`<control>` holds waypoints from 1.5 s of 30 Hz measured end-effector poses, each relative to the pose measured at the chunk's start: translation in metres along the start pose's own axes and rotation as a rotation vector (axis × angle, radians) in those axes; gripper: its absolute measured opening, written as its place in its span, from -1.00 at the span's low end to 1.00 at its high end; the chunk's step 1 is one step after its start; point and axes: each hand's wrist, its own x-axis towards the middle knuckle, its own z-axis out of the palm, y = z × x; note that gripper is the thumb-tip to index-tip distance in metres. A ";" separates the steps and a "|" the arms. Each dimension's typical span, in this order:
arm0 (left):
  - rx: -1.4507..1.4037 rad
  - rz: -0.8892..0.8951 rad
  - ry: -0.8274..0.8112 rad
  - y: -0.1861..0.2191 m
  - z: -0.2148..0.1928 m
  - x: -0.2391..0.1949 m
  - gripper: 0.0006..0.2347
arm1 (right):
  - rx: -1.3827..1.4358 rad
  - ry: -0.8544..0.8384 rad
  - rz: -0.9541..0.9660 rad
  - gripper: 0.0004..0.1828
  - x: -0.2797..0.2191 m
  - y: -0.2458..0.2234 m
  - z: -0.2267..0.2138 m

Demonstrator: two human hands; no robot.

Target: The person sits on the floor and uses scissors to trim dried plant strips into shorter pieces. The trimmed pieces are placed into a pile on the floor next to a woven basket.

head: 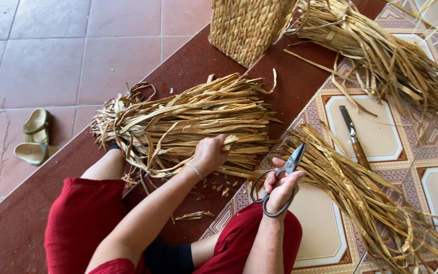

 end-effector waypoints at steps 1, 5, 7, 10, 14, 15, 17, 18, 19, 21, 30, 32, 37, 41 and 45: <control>0.055 0.072 0.049 0.007 0.011 0.009 -0.92 | -0.007 0.005 -0.012 0.02 0.001 0.002 0.000; 0.172 0.224 0.144 0.026 0.046 0.045 -0.88 | -0.043 0.010 -0.036 0.01 0.004 0.006 -0.002; 0.223 0.228 0.130 0.029 0.056 0.060 -0.86 | -0.024 0.010 -0.034 -0.01 0.008 0.010 -0.003; 0.309 0.285 0.177 0.029 0.064 0.071 -0.88 | -0.003 0.007 0.003 -0.03 0.013 0.015 -0.002; 0.157 0.442 0.437 0.024 0.053 0.060 -0.87 | -0.030 0.001 0.027 -0.05 0.014 0.022 -0.005; 0.086 0.460 0.494 0.023 0.045 0.053 -0.85 | -0.062 -0.032 0.041 -0.08 0.014 0.023 -0.005; -0.111 0.202 0.202 0.024 0.022 0.040 -0.81 | -0.126 -0.100 0.068 -0.14 0.012 0.026 -0.001; -0.208 0.071 0.058 0.024 0.010 0.032 -0.76 | -0.207 -0.137 0.034 -0.18 0.010 0.027 0.002; -0.329 0.085 0.052 0.021 -0.002 0.019 -0.77 | -0.287 -0.177 0.000 -0.22 0.006 0.029 0.007; -0.571 0.112 0.042 0.012 -0.021 -0.014 -0.80 | -0.438 -0.266 -0.008 -0.30 -0.001 0.030 0.019; -0.982 0.119 0.046 -0.018 -0.046 -0.069 -0.89 | -0.700 -0.578 -0.291 -0.39 -0.055 0.015 0.060; -0.905 0.164 0.077 -0.026 -0.045 -0.074 -0.90 | -0.767 -0.584 -0.295 -0.37 -0.061 0.012 0.063; -0.970 0.186 0.040 -0.039 -0.039 -0.076 -0.87 | -0.780 -0.553 -0.278 -0.32 -0.069 0.016 0.069; -1.043 0.149 -0.011 -0.041 -0.032 -0.073 -0.83 | -0.833 -0.514 -0.245 -0.30 -0.073 0.023 0.070; -1.130 0.153 -0.006 -0.040 -0.034 -0.070 -0.89 | -0.789 -0.534 -0.443 -0.32 -0.071 0.027 0.068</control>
